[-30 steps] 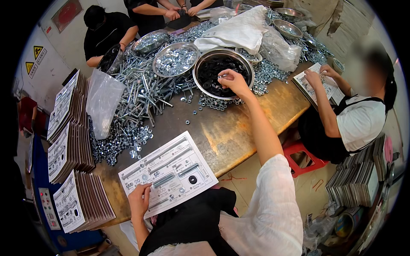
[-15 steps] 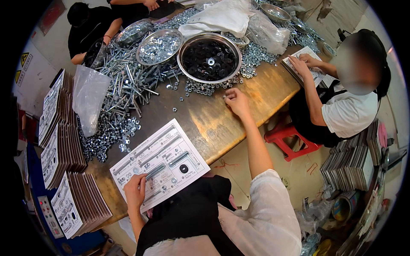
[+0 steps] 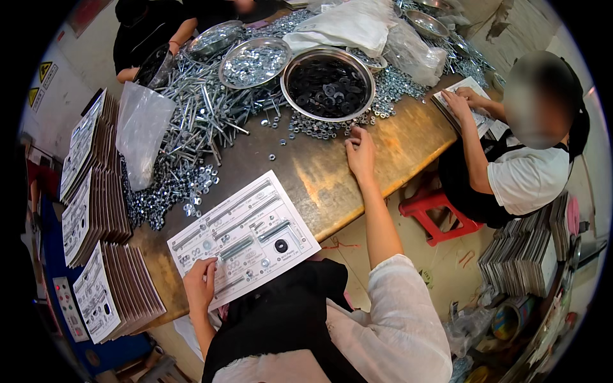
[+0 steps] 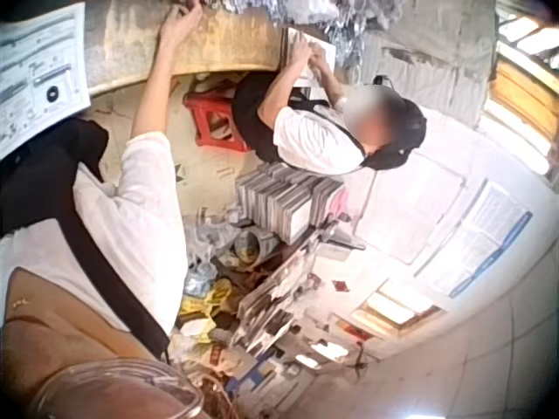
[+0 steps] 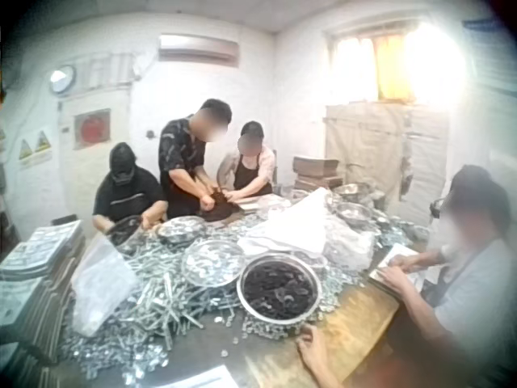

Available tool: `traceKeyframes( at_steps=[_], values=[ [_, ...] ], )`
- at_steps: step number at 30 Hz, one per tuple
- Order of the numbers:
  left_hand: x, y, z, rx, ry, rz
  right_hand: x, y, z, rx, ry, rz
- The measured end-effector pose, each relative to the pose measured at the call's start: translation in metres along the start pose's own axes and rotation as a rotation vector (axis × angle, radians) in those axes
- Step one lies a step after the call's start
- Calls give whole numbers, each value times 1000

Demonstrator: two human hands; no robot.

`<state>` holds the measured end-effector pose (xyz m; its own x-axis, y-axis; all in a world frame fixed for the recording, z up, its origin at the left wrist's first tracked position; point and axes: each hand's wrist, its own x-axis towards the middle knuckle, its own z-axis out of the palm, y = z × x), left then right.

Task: The person assembles hardware kits by placing screws, nuts, and washers into designated slots on printed cardboard templates. They repeatedly pick components from piles on the table, arrange them on the template, and stack completed sheets. Other workers are visible in the background performing similar tasks.

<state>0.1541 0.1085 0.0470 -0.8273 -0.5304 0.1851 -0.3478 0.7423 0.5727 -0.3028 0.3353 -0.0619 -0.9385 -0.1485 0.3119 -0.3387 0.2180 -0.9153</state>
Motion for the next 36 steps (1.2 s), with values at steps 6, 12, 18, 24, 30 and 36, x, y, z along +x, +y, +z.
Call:
traceKeyframes(
  at_steps=[6, 12, 18, 24, 30, 36],
  values=[
    [-18, -47, -11, 158, 200, -70, -69, -61, 5, -46, -254, 78],
    [-85, -169, -34, 79, 282, -663, -153, -75, 25, -154, -456, -115],
    [-81, -141, -4, -164, 361, -666, -166, -101, 40, -203, -585, 52],
    [-83, -144, -14, -325, 260, -737, -159, -95, 43, -168, -625, 98],
    [-88, -129, -23, -257, 204, -727, -164, -99, 34, -200, -678, 135],
    [-87, -157, -27, -437, 135, -768, -161, -102, 37, -294, -612, -33]
  ],
)
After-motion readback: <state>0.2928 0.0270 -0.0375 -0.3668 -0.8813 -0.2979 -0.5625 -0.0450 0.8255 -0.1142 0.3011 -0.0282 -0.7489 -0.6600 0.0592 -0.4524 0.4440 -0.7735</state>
